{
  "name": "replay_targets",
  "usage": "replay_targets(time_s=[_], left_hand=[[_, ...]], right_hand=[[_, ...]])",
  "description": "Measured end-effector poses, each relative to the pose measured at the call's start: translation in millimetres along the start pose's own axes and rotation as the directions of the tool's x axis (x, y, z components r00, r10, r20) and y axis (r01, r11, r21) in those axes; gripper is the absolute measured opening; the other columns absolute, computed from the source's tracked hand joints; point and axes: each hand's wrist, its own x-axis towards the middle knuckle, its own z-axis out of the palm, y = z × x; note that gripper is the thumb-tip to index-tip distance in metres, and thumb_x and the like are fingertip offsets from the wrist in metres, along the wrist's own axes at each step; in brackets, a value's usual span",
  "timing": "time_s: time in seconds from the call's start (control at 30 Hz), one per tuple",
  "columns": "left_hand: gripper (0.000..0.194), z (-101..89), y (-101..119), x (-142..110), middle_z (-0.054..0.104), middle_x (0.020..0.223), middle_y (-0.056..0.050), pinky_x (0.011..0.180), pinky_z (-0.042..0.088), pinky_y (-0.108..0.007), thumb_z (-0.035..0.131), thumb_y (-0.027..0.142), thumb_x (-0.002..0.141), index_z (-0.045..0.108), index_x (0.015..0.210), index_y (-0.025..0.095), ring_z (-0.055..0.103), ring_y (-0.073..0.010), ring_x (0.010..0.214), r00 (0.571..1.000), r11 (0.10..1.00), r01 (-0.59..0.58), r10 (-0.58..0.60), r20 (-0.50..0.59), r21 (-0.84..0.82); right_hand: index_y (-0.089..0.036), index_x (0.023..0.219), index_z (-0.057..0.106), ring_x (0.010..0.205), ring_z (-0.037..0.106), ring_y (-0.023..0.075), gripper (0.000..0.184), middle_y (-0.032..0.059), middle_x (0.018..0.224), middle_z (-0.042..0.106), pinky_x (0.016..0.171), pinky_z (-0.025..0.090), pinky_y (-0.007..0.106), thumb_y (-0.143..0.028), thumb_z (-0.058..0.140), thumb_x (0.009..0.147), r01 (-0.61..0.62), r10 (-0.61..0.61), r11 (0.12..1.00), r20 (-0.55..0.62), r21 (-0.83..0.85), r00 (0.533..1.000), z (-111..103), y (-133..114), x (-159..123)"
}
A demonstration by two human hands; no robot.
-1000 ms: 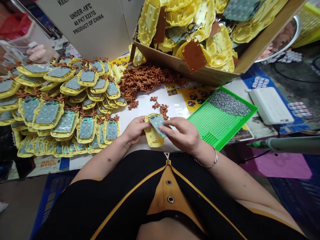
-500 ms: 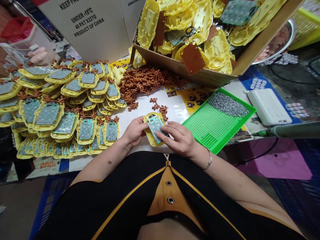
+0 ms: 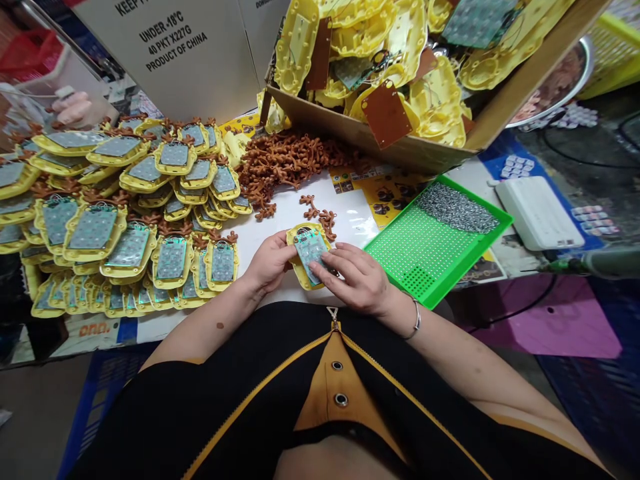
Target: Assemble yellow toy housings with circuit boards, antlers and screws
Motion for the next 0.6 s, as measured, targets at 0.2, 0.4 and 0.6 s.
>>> replay_targets(time_s=[0.2, 0.4, 0.6], left_hand=[[0.041, 1.2, 1.6, -0.1, 0.077, 0.082, -0.005, 0.071, 0.055, -0.031, 0.090, 0.030, 0.051, 0.073, 0.085, 0.015, 0.071, -0.0234, 0.081, 1.000, 1.000, -0.014, 0.014, -0.013, -0.019], [0.038, -8.0, -0.9, 2.8, 0.077, 0.085, -0.005, 0.068, 0.052, -0.028, 0.086, 0.026, 0.054, 0.073, 0.089, 0.015, 0.071, -0.0232, 0.084, 0.998, 0.999, -0.032, 0.033, 0.050, -0.016], [0.035, -19.8, 1.4, 4.7, 0.074, 0.079, -0.007, 0.067, 0.052, -0.028, 0.080, 0.035, 0.063, 0.073, 0.089, 0.013, 0.070, -0.0214, 0.078, 0.979, 0.996, 0.015, 0.004, 0.202, -0.090]], right_hand=[[-0.018, 0.102, 0.071, 0.088, 0.067, 0.0160, 0.016, 0.0056, 0.090, 0.073, 0.084, 0.066, 0.036, -0.012, 0.062, 0.091, -0.027, 0.026, 1.000, 0.027, 0.015, 0.999, 1.9, 0.0, -0.2], [-0.017, 0.104, 0.069, 0.087, 0.065, 0.0165, 0.017, 0.0058, 0.089, 0.071, 0.084, 0.065, 0.036, -0.010, 0.065, 0.089, -0.059, 0.057, 0.997, 0.032, 0.054, 0.998, 4.6, -2.4, -1.9], [-0.019, 0.106, 0.068, 0.090, 0.063, 0.0166, 0.017, 0.0048, 0.090, 0.069, 0.089, 0.063, 0.036, -0.012, 0.062, 0.092, -0.080, 0.076, 0.995, 0.072, 0.059, 0.995, 6.5, -2.6, -5.1]])
